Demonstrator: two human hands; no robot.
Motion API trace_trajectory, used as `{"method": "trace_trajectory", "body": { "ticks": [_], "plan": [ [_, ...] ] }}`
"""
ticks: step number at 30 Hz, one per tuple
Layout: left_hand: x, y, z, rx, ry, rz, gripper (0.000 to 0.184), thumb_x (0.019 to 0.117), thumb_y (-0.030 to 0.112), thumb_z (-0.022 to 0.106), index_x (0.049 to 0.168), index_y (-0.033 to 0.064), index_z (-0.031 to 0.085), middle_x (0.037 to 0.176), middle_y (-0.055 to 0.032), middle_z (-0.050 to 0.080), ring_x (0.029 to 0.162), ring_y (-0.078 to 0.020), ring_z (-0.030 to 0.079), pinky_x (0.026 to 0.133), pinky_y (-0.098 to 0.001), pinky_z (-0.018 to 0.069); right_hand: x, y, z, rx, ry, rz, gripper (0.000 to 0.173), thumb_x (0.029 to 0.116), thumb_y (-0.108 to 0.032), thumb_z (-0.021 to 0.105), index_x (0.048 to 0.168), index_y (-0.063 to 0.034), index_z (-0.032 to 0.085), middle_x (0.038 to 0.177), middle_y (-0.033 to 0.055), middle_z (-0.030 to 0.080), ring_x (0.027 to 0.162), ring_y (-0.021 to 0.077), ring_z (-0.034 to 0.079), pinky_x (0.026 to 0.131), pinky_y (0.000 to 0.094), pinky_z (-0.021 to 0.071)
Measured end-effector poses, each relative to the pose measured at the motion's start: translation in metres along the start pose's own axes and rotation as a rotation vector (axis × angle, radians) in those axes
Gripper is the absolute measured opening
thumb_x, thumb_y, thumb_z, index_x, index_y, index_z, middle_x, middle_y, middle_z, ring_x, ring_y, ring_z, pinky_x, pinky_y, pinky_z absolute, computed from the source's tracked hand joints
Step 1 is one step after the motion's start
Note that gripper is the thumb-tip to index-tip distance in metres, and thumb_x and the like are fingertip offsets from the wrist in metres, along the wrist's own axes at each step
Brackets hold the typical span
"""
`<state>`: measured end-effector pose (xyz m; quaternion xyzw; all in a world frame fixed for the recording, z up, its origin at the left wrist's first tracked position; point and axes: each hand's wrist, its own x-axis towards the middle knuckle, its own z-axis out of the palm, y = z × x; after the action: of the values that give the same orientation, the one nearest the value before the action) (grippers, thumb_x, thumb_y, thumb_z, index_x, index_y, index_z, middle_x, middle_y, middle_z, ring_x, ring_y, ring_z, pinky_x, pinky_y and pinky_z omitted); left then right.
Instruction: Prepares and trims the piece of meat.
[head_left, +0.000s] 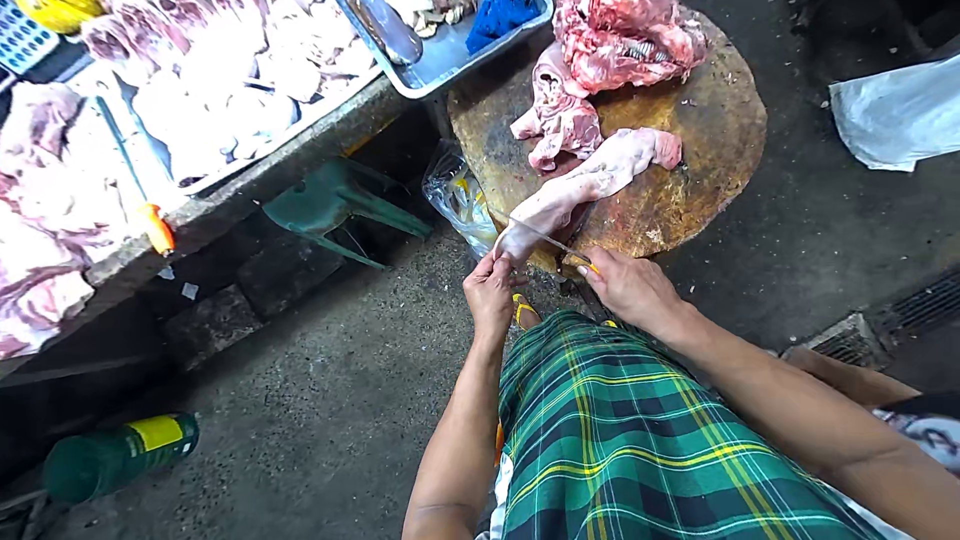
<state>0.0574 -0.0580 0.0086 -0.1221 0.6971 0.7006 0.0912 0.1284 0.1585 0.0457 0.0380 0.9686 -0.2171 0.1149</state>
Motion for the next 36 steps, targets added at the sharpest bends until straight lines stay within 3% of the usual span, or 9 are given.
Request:
{"method": "trace_trajectory", "body": {
  "ticks": [5,11,15,17,20,22,26,32,36],
  "plan": [
    [0.008,-0.005,0.001,-0.191,-0.005,-0.201,0.018,0.1043,0.014,0.058,0.109,-0.0011,0.067,0.087,-0.0101,0.073,0.070,-0.0183,0.071,0.063,-0.0361,0.0627,0.011,0.013,0.000,0.017,-0.001,0.144,0.034,0.1094,-0.038,0.047,0.119,-0.0096,0.062,0.095,0.0168,0.070,0.084,0.0396,0.071,0.069,0.0608,0.0568],
    [0.011,0.013,0.009,-0.471,0.032,-0.436,0.013,0.1026,0.013,0.055,0.107,0.0030,0.062,0.087,-0.0086,0.069,0.070,-0.0171,0.069,0.063,-0.0336,0.0616,0.010,-0.011,0.028,-0.063,0.066,-0.056,0.039,0.1086,-0.034,0.048,0.139,-0.0134,0.060,0.101,0.0152,0.069,0.083,0.0345,0.071,0.066,0.0517,0.0599],
    [0.024,0.013,-0.004,-0.585,0.118,-0.532,0.008,0.1025,0.012,0.050,0.106,0.0064,0.055,0.085,-0.0077,0.065,0.066,-0.0139,0.066,0.063,-0.0286,0.0598,0.023,0.010,0.012,0.063,0.014,0.292,0.044,0.1110,-0.041,0.041,0.136,-0.0059,0.053,0.101,0.0242,0.068,0.085,0.0466,0.070,0.067,0.0645,0.0569],
    [0.027,0.007,-0.015,-0.506,0.088,-0.445,0.013,0.1035,0.011,0.050,0.113,0.0040,0.057,0.092,-0.0100,0.067,0.075,-0.0168,0.068,0.071,-0.0336,0.0611,0.025,0.023,-0.001,0.109,0.024,0.345,0.046,0.1103,-0.044,0.042,0.136,-0.0076,0.053,0.095,0.0248,0.068,0.085,0.0478,0.069,0.068,0.0662,0.0553],
    [0.017,-0.005,-0.026,-0.054,-0.084,-0.048,0.025,0.1029,0.009,0.056,0.124,0.0008,0.066,0.100,-0.0086,0.073,0.082,-0.0168,0.070,0.076,-0.0364,0.0614,0.022,0.027,-0.008,0.048,0.012,0.091,0.045,0.1102,-0.042,0.044,0.141,-0.0107,0.057,0.109,0.0173,0.072,0.092,0.0395,0.072,0.078,0.0607,0.0585],
    [0.003,-0.008,-0.032,0.285,-0.215,0.241,0.025,0.1008,0.006,0.056,0.120,0.0042,0.072,0.106,-0.0055,0.076,0.090,-0.0134,0.072,0.083,-0.0360,0.0615,0.019,0.028,-0.006,-0.054,-0.017,-0.050,0.041,0.1098,-0.039,0.045,0.139,-0.0140,0.060,0.112,0.0133,0.071,0.088,0.0349,0.073,0.074,0.0557,0.0599],
    [-0.002,-0.031,-0.048,0.703,-0.424,0.721,0.019,0.0940,0.003,0.063,0.107,0.0053,0.077,0.120,-0.0085,0.073,0.119,-0.0200,0.067,0.106,-0.0391,0.0541,0.015,0.053,-0.013,-0.010,-0.031,0.279,0.039,0.1098,-0.040,0.046,0.130,-0.0099,0.059,0.097,0.0217,0.070,0.083,0.0456,0.070,0.066,0.0659,0.0556],
    [0.000,-0.042,-0.052,0.814,-0.416,0.777,0.016,0.0947,0.008,0.062,0.102,0.0075,0.077,0.121,-0.0059,0.073,0.123,-0.0229,0.064,0.107,-0.0431,0.0507,0.010,0.056,-0.010,-0.168,-0.086,-0.023,0.033,0.1089,-0.035,0.048,0.126,-0.0116,0.064,0.103,0.0139,0.071,0.082,0.0362,0.072,0.066,0.0559,0.0592],
    [0.003,-0.034,-0.055,0.903,-0.436,0.661,0.018,0.0928,0.011,0.061,0.102,0.0073,0.076,0.120,-0.0054,0.073,0.123,-0.0241,0.063,0.108,-0.0480,0.0467,0.015,0.076,-0.029,-0.075,-0.036,0.321,0.042,0.1104,-0.040,0.044,0.128,-0.0045,0.057,0.095,0.0249,0.068,0.082,0.0486,0.069,0.065,0.0669,0.0545]
  ]
}}
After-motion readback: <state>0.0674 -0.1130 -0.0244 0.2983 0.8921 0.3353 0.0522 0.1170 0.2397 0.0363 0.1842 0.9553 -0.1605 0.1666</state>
